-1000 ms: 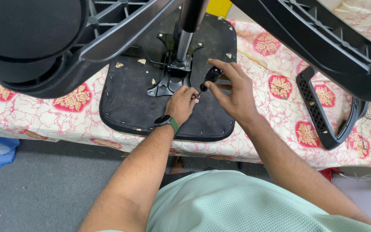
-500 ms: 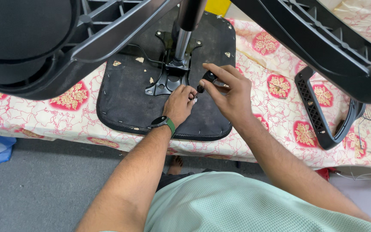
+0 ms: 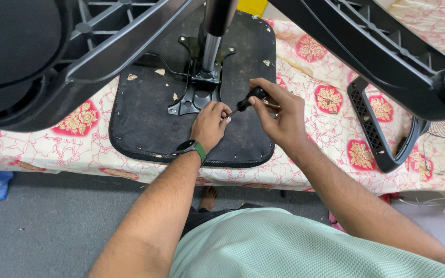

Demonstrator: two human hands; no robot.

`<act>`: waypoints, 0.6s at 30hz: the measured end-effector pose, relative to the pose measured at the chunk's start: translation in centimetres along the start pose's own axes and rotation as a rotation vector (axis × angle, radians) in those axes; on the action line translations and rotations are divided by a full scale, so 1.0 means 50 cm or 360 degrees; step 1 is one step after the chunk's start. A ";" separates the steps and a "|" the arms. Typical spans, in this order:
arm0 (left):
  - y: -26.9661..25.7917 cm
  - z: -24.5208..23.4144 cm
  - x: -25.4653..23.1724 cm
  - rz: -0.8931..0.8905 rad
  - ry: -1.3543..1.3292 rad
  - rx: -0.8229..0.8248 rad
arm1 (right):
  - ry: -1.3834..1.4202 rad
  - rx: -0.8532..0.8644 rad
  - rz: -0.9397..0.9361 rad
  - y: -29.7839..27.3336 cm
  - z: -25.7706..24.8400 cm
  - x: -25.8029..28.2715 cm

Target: The person uses a screwdriver to tighten screws on the underside of an office chair base, securing the central column to the seat plate. The person repeatedly adjusts the chair and repositions the screwdriver to access different fasteners.

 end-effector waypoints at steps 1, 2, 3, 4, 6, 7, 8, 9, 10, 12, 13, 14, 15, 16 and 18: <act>0.001 0.001 0.002 -0.0017 0.0003 0.0005 | 0.0035 0.0020 -0.0008 0.000 0.001 0.001; 0.002 0.002 0.000 -0.0004 0.0009 0.0007 | 0.0070 0.0040 -0.0016 0.000 0.004 0.004; 0.001 0.002 0.000 0.0004 0.0011 0.0004 | 0.0105 0.0069 -0.0027 0.000 0.007 0.007; 0.000 0.003 0.000 0.0011 0.0014 0.0000 | 0.0100 0.0087 -0.0053 0.002 0.008 0.014; 0.000 0.004 0.002 0.0022 0.0014 -0.0013 | 0.0095 0.0115 -0.0105 0.009 0.008 0.026; 0.000 0.005 0.002 0.0030 0.0017 -0.0017 | 0.0053 0.0147 -0.0062 0.013 0.010 0.023; 0.001 0.002 0.003 0.0049 0.0013 -0.0038 | 0.0011 0.0179 -0.0019 0.018 0.013 0.020; 0.001 0.002 0.003 0.0066 0.0002 -0.0056 | -0.0035 0.0216 0.0029 0.019 0.017 0.015; 0.001 0.003 0.003 0.0083 -0.0008 -0.0074 | -0.0079 0.0134 -0.0102 0.019 0.012 0.033; -0.001 -0.004 0.002 0.0128 -0.0022 -0.0113 | -0.0150 -0.0022 -0.0386 0.018 0.014 0.075; -0.003 -0.003 -0.001 0.0151 -0.0037 -0.0131 | -0.0159 -0.0055 -0.0327 0.018 0.016 0.068; -0.003 0.002 0.001 0.0134 -0.0061 -0.0119 | -0.0168 -0.0087 -0.0268 0.018 0.019 0.061; -0.003 0.002 0.003 0.0117 -0.0081 -0.0114 | -0.0173 -0.0120 -0.0216 0.019 0.020 0.055; -0.004 0.000 0.006 0.0100 -0.0101 -0.0110 | -0.0195 -0.0142 -0.0252 0.016 0.021 0.060; -0.006 0.004 0.011 0.0066 -0.0203 -0.0082 | -0.0247 -0.0183 -0.0316 0.005 0.016 0.066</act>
Point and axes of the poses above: each hand's wrist, its own y-axis towards the middle knuckle, its own z-axis out of the palm, x = y × z, the point moved 10 cm from there along y, towards the middle knuckle, and after that the axes turned 9 degrees about x, right-handed, at the moved point
